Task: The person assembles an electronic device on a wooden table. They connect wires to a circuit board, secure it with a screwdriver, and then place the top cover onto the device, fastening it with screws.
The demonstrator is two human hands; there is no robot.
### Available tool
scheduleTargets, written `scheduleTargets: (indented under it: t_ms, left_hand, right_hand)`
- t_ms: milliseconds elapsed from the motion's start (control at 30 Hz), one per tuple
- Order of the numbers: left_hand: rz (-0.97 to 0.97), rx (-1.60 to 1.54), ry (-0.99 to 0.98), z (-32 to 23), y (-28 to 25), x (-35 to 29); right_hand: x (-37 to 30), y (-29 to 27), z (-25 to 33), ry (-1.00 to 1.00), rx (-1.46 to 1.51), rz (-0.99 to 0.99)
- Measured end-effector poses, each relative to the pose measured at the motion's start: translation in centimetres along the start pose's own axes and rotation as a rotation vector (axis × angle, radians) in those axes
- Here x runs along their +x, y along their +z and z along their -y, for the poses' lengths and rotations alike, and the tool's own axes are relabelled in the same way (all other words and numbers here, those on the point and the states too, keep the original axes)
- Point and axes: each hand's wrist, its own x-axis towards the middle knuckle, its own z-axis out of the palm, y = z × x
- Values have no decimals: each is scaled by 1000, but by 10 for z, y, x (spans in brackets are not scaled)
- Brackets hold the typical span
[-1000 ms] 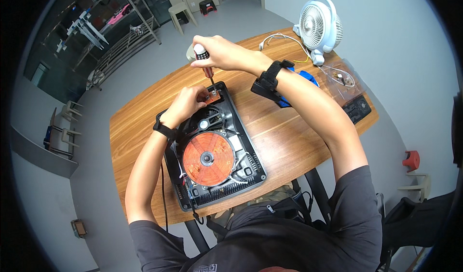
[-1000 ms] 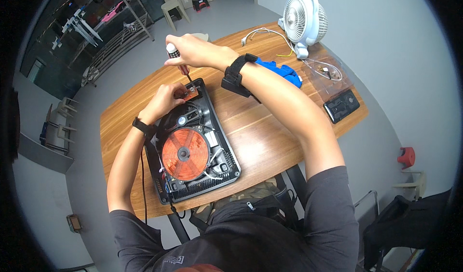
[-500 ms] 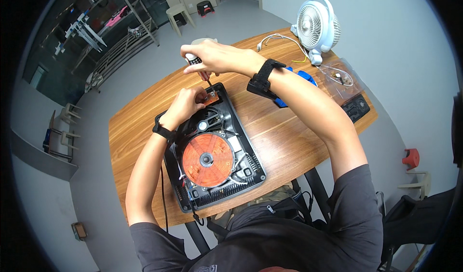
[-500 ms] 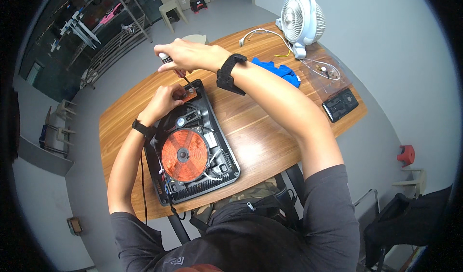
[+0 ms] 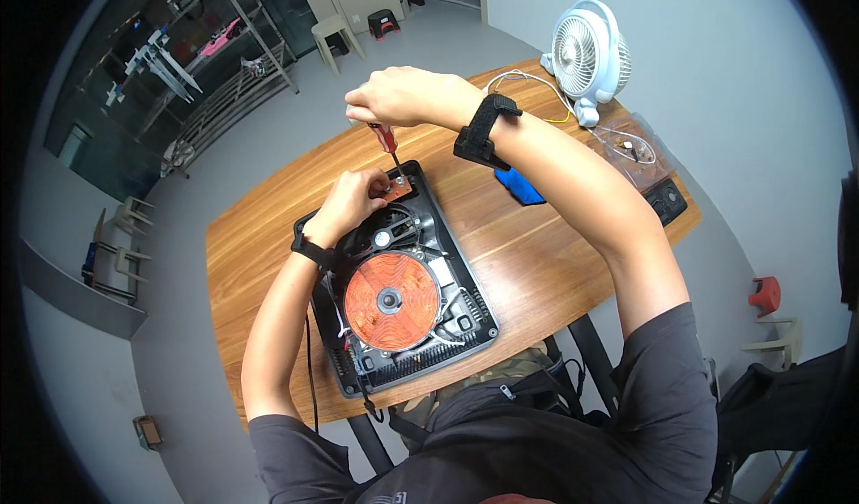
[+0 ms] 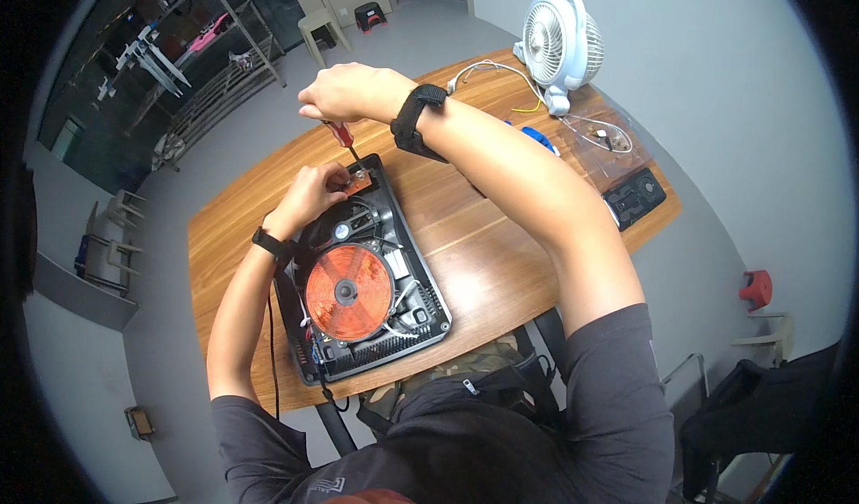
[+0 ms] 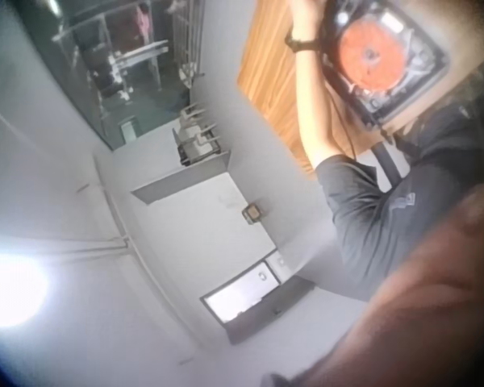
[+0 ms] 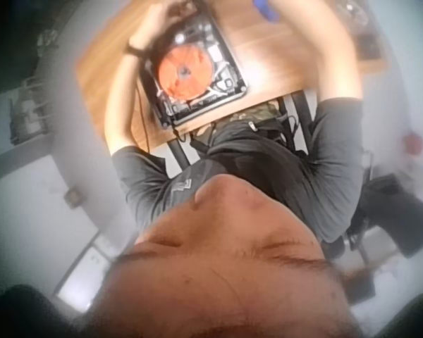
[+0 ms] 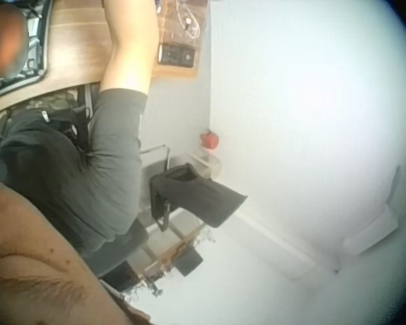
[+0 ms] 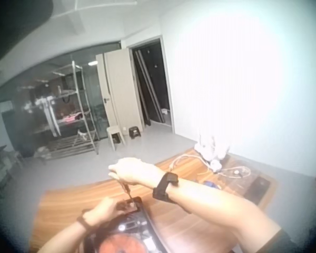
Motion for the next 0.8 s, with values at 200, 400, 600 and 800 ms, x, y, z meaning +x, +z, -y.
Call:
scheduleTargets:
  t_ms: [200, 400, 600, 800]
  left_hand:
    - [-8, -16, 15, 2, 2, 1]
    - [-33, -46, 33, 3, 2, 1]
    - [-29, -18, 23, 7, 4, -1]
    - [-7, -15, 7, 2, 2, 1]
  right_hand:
    - [2, -5, 10, 11, -155, 55]
    - [3, -17, 27, 118, -118, 136]
    - [6, -29, 34, 195, -149, 252]
    - [4, -22, 28, 156, -276, 217]
